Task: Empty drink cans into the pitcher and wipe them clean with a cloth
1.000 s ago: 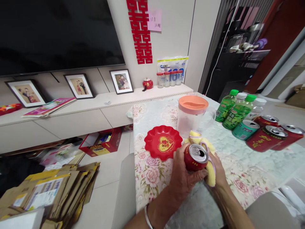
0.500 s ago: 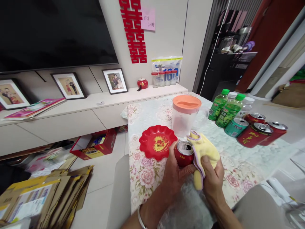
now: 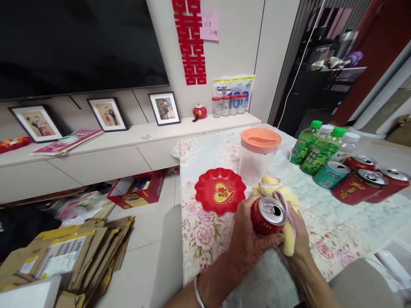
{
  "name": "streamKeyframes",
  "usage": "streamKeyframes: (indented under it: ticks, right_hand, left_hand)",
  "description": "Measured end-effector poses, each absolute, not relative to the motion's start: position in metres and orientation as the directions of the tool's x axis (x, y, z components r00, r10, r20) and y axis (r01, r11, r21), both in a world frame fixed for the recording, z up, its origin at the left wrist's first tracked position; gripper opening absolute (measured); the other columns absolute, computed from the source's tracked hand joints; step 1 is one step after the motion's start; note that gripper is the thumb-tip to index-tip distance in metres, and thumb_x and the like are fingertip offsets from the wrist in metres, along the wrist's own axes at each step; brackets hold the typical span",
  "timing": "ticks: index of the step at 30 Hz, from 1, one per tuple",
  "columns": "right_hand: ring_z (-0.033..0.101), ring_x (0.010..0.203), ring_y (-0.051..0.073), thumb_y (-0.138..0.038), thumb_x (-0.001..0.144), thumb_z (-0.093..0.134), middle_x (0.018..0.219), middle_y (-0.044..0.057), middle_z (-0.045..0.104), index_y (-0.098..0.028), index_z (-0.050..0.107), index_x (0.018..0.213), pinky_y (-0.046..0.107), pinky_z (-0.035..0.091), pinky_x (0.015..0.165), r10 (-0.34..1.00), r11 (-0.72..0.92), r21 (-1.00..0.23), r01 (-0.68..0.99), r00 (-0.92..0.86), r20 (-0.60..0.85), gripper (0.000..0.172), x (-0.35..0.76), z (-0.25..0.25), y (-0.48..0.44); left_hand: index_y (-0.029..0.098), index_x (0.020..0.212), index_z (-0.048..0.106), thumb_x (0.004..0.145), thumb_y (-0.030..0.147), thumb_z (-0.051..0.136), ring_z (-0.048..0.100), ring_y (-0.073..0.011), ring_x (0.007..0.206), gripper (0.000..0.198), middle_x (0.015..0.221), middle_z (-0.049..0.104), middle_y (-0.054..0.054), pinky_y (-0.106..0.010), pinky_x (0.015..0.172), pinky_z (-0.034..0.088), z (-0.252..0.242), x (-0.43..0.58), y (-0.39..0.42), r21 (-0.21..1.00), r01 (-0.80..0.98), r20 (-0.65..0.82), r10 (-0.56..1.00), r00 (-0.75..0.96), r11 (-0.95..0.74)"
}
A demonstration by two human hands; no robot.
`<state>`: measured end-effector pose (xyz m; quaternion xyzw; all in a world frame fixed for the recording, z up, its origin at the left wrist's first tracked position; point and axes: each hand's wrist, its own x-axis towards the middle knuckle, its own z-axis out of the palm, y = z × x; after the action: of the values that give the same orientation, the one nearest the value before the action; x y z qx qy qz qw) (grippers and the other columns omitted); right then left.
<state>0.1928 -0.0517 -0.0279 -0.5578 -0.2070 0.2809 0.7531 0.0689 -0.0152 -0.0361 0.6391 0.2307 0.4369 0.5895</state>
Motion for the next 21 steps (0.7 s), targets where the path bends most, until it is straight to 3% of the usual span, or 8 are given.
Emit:
streamKeyframes:
  ticks: [4, 9, 13, 21]
  right_hand:
    - [0.071, 0.105, 0.034, -0.058, 0.08, 0.072, 0.107, 0.011, 0.079, -0.022, 0.075, 0.101, 0.049, 0.056, 0.096, 0.663, 0.224, -0.963, -0.151, 0.747, 0.037, 0.042, 0.186, -0.032, -0.051]
    - [0.07, 0.115, 0.033, -0.06, 0.086, 0.068, 0.123, 0.012, 0.076, -0.018, 0.068, 0.125, 0.047, 0.055, 0.101, 0.689, 0.218, -0.963, -0.159, 0.724, 0.037, 0.057, 0.177, -0.038, -0.052]
    - [0.069, 0.118, 0.03, -0.06, 0.089, 0.068, 0.134, 0.013, 0.07, -0.019, 0.06, 0.137, 0.045, 0.054, 0.104, 0.692, 0.222, -0.961, -0.166, 0.721, 0.035, 0.063, 0.173, -0.046, -0.057]
    - [0.064, 0.127, 0.031, -0.054, 0.09, 0.07, 0.142, 0.015, 0.064, -0.02, 0.054, 0.148, 0.046, 0.05, 0.109, 0.629, 0.292, -0.956, -0.023, 0.758, 0.173, 0.069, 0.167, -0.047, -0.07]
  left_hand:
    - [0.024, 0.143, 0.048, 0.073, 0.06, 0.088, 0.057, -0.0382, 0.133, 0.088, 0.141, 0.06, -0.015, -0.055, 0.115, 0.046, -0.019, 0.069, -0.017, 0.942, -0.253, 0.318, 0.824, 0.469, -0.22]
    - [0.024, 0.141, 0.047, 0.077, 0.055, 0.087, 0.059, -0.036, 0.132, 0.081, 0.142, 0.061, -0.015, -0.056, 0.117, 0.044, 0.001, 0.069, -0.012, 0.95, -0.264, 0.271, 0.86, 0.433, -0.166]
    - [0.023, 0.142, 0.045, 0.077, 0.054, 0.087, 0.059, -0.0372, 0.133, 0.084, 0.142, 0.061, -0.016, -0.058, 0.118, 0.042, 0.004, 0.07, -0.004, 0.957, -0.262, 0.235, 0.871, 0.432, -0.128]
    - [0.026, 0.156, 0.028, 0.076, 0.056, 0.088, 0.048, -0.0369, 0.146, 0.105, 0.157, 0.049, -0.016, -0.052, 0.123, 0.038, -0.009, 0.066, 0.001, 0.932, -0.351, 0.25, 0.858, 0.449, -0.088]
